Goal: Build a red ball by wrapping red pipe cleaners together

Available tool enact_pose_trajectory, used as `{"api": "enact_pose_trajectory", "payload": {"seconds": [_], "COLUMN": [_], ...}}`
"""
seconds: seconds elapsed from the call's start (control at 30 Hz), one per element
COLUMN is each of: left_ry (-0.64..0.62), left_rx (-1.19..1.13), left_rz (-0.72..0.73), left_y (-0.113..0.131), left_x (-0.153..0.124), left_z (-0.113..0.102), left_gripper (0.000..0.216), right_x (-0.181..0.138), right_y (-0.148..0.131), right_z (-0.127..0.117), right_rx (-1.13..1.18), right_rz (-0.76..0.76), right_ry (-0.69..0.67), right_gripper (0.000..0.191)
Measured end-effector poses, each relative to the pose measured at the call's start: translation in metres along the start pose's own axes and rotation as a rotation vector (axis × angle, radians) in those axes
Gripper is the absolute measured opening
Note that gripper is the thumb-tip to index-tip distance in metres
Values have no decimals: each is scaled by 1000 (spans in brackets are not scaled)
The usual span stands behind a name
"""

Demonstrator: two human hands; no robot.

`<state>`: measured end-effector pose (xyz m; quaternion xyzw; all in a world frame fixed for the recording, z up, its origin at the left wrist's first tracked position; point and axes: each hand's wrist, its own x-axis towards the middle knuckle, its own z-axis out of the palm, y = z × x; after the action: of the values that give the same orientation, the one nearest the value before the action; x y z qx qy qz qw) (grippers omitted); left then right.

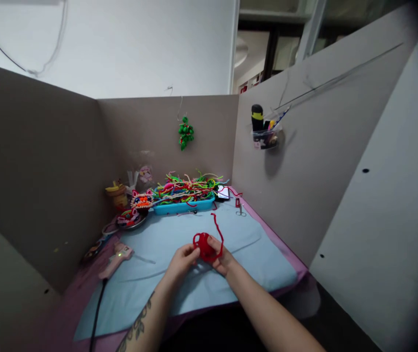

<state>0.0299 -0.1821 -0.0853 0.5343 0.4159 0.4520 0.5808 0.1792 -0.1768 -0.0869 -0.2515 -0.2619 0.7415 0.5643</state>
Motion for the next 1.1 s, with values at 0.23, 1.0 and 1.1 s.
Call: {"api": "enact_pose_trajectory", "payload": {"seconds": [0.23,1.0,1.1], "left_ry": [12,312,238], "left_rx": [6,-123,-158], "left_rz": [84,69,106], "left_y": [-8,-12,-13], "left_x": [-5,1,0], "left_z": [1,-6,-4], "left_gripper": [39,43,43], "right_x": [2,-11,-15], "right_y": [6,19,23], "right_z": [0,-4,7], "right_rx": [-151,-1146,-1472], "right_rz": [-71,-1080,-1131], "right_ry": [-56,230,162], "right_gripper": [36,15,13]}}
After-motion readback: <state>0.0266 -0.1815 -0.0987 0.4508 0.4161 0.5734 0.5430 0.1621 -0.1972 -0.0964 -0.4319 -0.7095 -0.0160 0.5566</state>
